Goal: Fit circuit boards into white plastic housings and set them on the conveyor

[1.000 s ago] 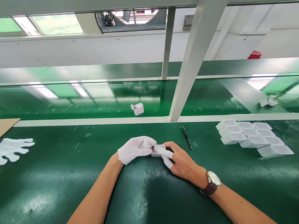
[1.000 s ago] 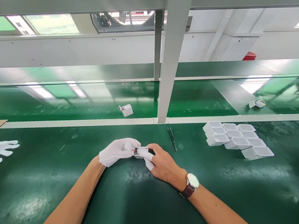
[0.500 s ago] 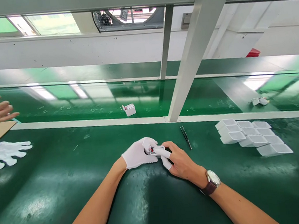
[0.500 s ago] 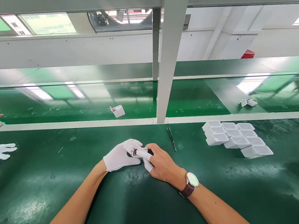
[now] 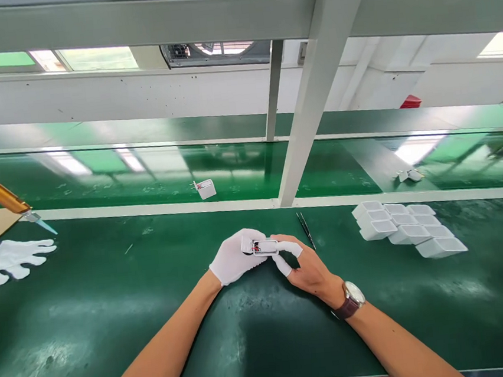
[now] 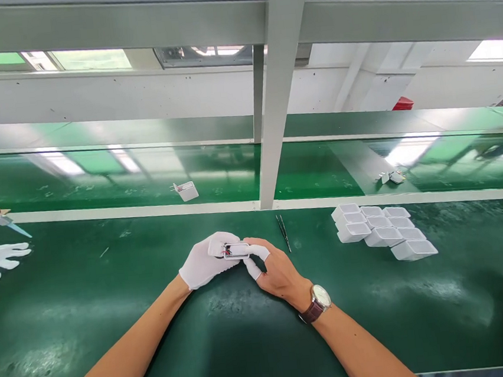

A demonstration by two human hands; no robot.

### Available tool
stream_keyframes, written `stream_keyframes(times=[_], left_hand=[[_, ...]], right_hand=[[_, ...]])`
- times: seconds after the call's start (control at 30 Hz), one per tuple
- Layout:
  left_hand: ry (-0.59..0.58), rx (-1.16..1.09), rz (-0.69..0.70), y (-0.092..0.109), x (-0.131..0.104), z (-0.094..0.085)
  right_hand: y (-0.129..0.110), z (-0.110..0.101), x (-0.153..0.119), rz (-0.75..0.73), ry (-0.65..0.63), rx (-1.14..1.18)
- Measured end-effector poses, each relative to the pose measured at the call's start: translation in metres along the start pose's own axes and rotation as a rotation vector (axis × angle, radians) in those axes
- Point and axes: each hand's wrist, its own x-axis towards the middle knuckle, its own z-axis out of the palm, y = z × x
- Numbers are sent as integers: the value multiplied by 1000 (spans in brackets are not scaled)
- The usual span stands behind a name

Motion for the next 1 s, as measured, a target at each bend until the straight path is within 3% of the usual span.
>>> stream_keyframes(times=[0.7,1.0], left_hand=[[-23,112,18,6,1,-1],[-36,138,54,6,0,-1]], right_hand=[[2,-2,-3,3,-6,14],[-1,-5,1,-101,-19,-54]])
